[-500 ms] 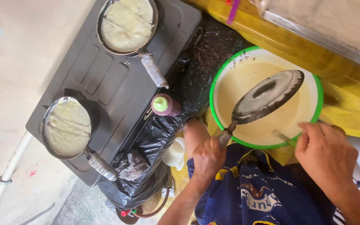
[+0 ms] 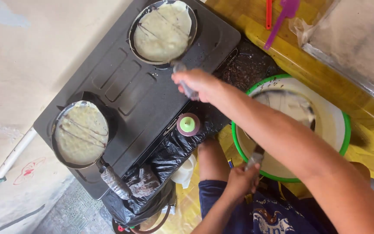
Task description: The person is making thin crepes by applying oil from a squeeze bottle, ladling batter into small pans, swirling the batter to cover the surface, and cooking them on a gas stove.
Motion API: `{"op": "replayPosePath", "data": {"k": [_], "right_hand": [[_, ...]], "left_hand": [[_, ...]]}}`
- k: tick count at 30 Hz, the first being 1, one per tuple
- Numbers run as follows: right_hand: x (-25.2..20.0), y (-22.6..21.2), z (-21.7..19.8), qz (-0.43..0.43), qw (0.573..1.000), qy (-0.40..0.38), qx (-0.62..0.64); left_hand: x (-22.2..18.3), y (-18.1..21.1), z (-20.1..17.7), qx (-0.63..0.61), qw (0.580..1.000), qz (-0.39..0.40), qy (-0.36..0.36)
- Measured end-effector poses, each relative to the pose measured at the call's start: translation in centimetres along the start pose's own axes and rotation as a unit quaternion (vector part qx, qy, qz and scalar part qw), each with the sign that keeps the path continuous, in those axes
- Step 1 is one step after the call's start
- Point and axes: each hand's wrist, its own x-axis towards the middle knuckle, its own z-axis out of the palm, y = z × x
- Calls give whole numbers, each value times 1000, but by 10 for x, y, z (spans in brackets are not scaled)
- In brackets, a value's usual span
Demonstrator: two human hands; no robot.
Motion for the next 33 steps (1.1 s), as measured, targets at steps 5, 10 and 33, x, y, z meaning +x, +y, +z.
{"op": "replayPosePath", "data": {"k": [5, 10, 33], "right_hand": [[-71, -33, -58, -155, 987, -25, 32], [-183, -3, -157, -157, 982, -1, 106], [-343, 372, -339, -111, 859, 452, 213]], "left_hand": [[12, 102, -4, -50, 979, 178, 87], [65, 181, -33, -114, 925, 309, 188], [51, 123, 13, -393, 909, 137, -20]]}}
